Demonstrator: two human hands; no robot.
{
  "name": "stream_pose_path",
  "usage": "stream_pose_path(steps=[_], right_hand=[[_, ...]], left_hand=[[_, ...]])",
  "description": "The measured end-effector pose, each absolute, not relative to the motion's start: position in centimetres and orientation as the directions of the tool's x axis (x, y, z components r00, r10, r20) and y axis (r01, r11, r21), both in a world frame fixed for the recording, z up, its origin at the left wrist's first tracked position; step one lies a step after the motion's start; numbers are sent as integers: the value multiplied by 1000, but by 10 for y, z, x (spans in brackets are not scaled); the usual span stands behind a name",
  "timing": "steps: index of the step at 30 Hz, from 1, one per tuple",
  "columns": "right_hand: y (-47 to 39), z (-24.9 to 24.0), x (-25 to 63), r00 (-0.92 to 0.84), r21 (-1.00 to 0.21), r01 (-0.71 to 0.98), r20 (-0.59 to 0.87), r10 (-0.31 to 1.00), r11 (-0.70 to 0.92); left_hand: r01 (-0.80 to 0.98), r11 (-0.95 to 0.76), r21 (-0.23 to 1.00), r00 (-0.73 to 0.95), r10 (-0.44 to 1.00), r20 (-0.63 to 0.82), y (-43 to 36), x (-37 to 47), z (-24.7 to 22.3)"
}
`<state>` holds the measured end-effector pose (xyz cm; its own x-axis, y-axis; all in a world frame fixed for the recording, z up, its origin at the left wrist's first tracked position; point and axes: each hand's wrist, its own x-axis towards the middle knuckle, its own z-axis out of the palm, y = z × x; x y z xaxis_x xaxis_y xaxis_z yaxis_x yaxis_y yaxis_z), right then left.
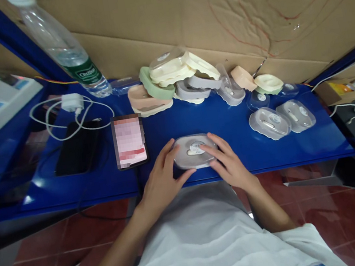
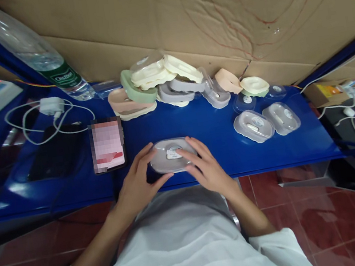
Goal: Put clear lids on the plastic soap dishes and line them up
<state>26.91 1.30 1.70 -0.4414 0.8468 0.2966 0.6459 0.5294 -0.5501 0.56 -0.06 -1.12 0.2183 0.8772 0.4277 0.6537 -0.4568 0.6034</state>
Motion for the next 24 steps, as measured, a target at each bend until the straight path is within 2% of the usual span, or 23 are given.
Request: stream_pose_path(steps=[2, 10, 12, 18, 24], right_hand=[[11, 16, 267, -503, -498, 652, 281, 817, 572], [6, 4, 269, -398, -411, 699, 456, 796, 585], [11, 6, 272, -414, -413, 686, 456, 788, 599], [19, 9, 281, -456, -447, 695, 332, 826, 563], [0, 2, 311, -333, -359, 790, 430, 839, 498]], left_hand=[[660, -444, 606, 212, 884, 418, 0, 6, -12], [681, -458, 572, 286, 885, 368, 0, 5, -12], [687, -458, 564, 291, 885, 364, 0, 4, -14], [719, -434, 543, 273, 895, 354, -1, 5, -12], [713, -447, 540, 269, 886, 378, -2, 5, -10]])
